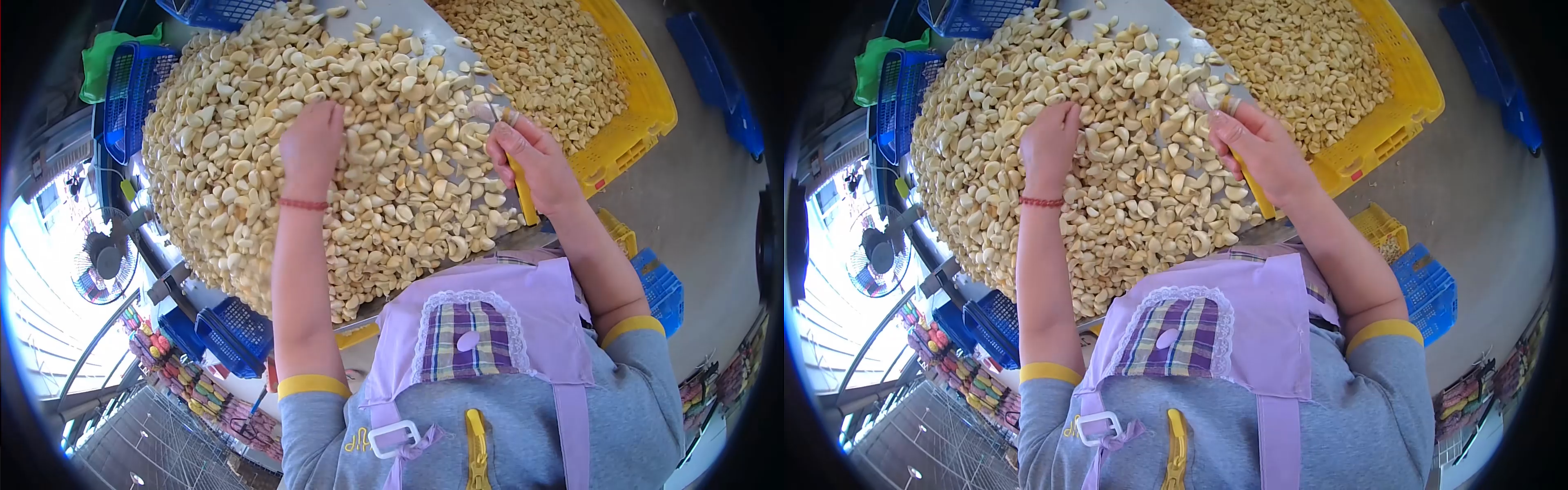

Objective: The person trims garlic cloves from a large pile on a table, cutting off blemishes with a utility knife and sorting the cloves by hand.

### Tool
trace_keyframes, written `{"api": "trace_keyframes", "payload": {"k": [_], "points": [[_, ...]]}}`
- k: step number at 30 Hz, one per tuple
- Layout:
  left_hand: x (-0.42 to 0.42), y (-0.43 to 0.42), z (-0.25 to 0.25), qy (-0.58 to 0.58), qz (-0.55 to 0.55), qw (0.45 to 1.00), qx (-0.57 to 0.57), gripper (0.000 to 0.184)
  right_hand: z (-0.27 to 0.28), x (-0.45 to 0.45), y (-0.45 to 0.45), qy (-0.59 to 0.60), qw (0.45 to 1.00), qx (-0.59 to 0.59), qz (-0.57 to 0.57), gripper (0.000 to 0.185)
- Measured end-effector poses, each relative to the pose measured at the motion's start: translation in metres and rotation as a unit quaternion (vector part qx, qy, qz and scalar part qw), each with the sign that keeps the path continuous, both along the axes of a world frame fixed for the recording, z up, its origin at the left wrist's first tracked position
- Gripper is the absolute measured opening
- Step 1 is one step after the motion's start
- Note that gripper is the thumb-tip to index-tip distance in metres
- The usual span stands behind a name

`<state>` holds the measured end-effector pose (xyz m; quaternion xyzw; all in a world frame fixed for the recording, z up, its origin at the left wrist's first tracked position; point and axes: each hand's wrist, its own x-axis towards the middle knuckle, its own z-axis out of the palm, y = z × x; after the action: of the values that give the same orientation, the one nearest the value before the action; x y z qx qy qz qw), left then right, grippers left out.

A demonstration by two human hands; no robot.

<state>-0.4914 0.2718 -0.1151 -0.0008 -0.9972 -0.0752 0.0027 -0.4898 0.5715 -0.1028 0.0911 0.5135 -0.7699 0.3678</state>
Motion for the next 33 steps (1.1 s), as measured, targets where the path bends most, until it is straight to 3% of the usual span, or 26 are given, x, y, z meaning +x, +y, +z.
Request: {"api": "trace_keyframes", "payload": {"k": [1,3,7,11,15,16,18,19,22,24,25,26,28,29,31,33], "points": [[0.002,0.002,0.005,-0.038,0.072,0.990,0.115,0.023,0.001,0.000,-0.002,0.001,1.000,0.002,0.011,0.026],[0.017,0.010,0.023,-0.113,0.215,0.910,0.336,0.019,0.002,0.001,-0.008,0.002,0.999,0.006,0.037,0.035],[0.045,0.049,0.042,-0.089,0.313,0.763,0.559,0.016,0.014,0.005,-0.026,0.089,0.986,0.077,0.119,0.045],[0.065,0.083,0.032,0.101,0.106,0.879,0.454,0.013,0.011,0.012,-0.034,0.194,0.952,0.138,0.194,0.049],[0.067,0.099,0.033,0.191,0.018,0.889,0.417,0.010,0.007,0.014,-0.036,0.178,0.963,0.079,0.187,0.048],[0.069,0.096,0.031,0.155,0.062,0.810,0.562,0.010,0.007,0.014,-0.036,0.170,0.968,0.058,0.177,0.047],[0.073,0.090,0.027,0.069,0.142,0.583,0.797,0.010,0.011,0.009,-0.033,0.074,0.986,0.050,0.140,0.041],[0.063,0.082,0.014,0.071,0.038,0.522,0.849,0.013,0.011,0.005,-0.033,0.026,0.991,0.045,0.121,0.039],[0.029,0.074,0.016,0.043,0.108,0.357,0.927,0.014,0.004,0.000,-0.025,-0.016,0.999,0.032,0.035,0.031],[0.002,0.069,-0.002,0.035,0.109,0.739,0.664,0.017,-0.001,-0.004,-0.020,-0.001,1.000,0.019,0.008,0.026],[-0.009,0.068,-0.010,0.029,0.100,0.874,0.475,0.018,-0.002,-0.006,-0.018,0.007,1.000,0.013,-0.006,0.025],[-0.016,0.069,-0.016,0.035,0.065,0.913,0.401,0.019,0.000,-0.008,-0.016,0.007,1.000,0.014,-0.014,0.024],[-0.022,0.069,-0.024,0.044,-0.007,0.970,0.241,0.021,0.004,-0.011,-0.015,0.006,0.999,0.012,-0.032,0.024],[-0.025,0.068,-0.024,0.055,-0.018,0.972,0.229,0.021,0.003,-0.013,-0.013,0.016,0.999,0.011,-0.031,0.024],[-0.020,0.071,-0.022,-0.036,0.137,0.879,0.455,0.021,0.001,-0.012,-0.007,0.028,0.999,0.016,-0.028,0.025],[-0.007,0.075,-0.013,-0.115,0.242,0.724,0.635,0.020,-0.002,-0.009,-0.006,0.042,0.999,0.021,-0.021,0.022]]}}
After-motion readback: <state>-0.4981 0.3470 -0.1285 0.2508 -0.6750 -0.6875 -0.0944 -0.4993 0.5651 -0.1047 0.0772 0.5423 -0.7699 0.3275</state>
